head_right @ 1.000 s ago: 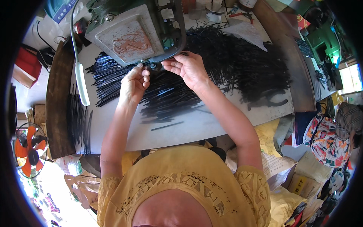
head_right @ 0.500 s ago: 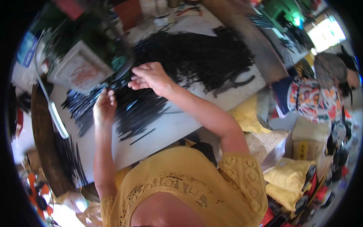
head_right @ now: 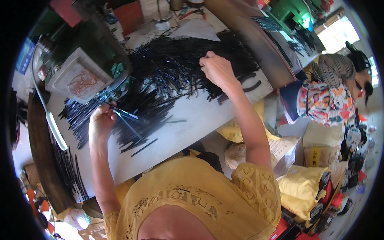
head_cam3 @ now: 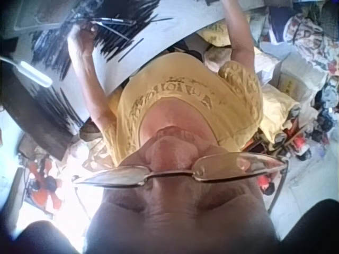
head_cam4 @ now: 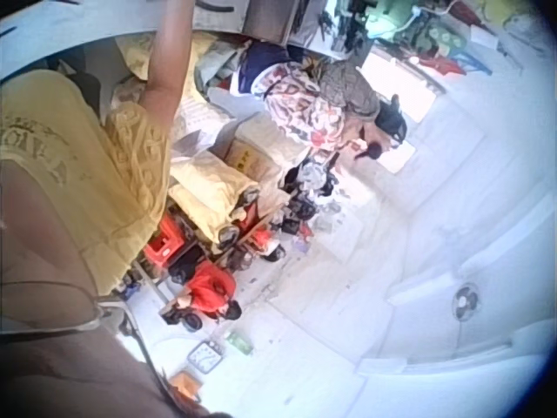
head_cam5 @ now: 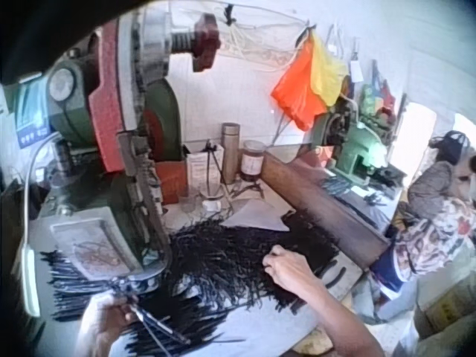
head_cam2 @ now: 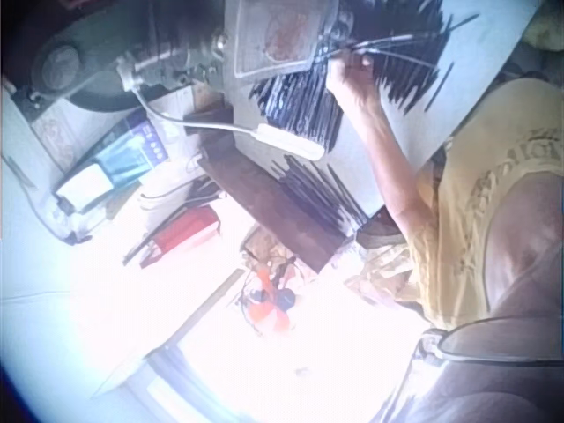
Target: The person repeatedly picks up plastic rods from a pile and positions them under a riveting machine to fasten components onto them by hand and with the machine.
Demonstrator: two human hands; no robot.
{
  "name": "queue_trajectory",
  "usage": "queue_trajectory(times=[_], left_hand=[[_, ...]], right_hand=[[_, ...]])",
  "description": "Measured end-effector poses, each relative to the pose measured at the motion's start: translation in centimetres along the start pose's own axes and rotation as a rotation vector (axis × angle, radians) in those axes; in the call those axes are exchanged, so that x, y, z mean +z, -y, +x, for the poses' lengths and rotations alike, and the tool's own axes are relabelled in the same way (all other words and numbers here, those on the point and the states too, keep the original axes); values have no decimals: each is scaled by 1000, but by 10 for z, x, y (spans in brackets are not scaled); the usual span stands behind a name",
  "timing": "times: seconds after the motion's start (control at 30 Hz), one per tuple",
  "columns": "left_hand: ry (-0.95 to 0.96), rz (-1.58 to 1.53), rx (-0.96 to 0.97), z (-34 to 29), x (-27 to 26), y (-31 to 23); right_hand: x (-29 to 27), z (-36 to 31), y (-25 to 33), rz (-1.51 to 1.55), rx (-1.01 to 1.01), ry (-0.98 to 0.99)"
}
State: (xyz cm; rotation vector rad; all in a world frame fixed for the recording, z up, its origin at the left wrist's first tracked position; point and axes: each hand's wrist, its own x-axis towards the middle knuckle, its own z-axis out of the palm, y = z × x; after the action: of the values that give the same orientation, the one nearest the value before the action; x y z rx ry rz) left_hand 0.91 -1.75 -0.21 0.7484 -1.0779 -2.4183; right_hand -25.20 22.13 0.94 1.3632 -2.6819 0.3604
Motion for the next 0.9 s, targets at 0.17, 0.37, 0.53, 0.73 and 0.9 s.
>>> queue_trajectory(times=[0.17,0.37,0.53,0.73,0.9], left_hand=[[-137,117,-54,-6,15,2],[-136,197,3,-13,3,6],[-157,241,58,-18,11,5],[-155,250,58,-22,11,2],[-142,209,41,-21,8,2]], right_hand=[[-7,-6,27,4,-221,-283],[-4,12,99,32,-584,-394],[34,30,144,870,-202,214],[40,41,172,1337,155,499],[40,41,172,1435,165,509]])
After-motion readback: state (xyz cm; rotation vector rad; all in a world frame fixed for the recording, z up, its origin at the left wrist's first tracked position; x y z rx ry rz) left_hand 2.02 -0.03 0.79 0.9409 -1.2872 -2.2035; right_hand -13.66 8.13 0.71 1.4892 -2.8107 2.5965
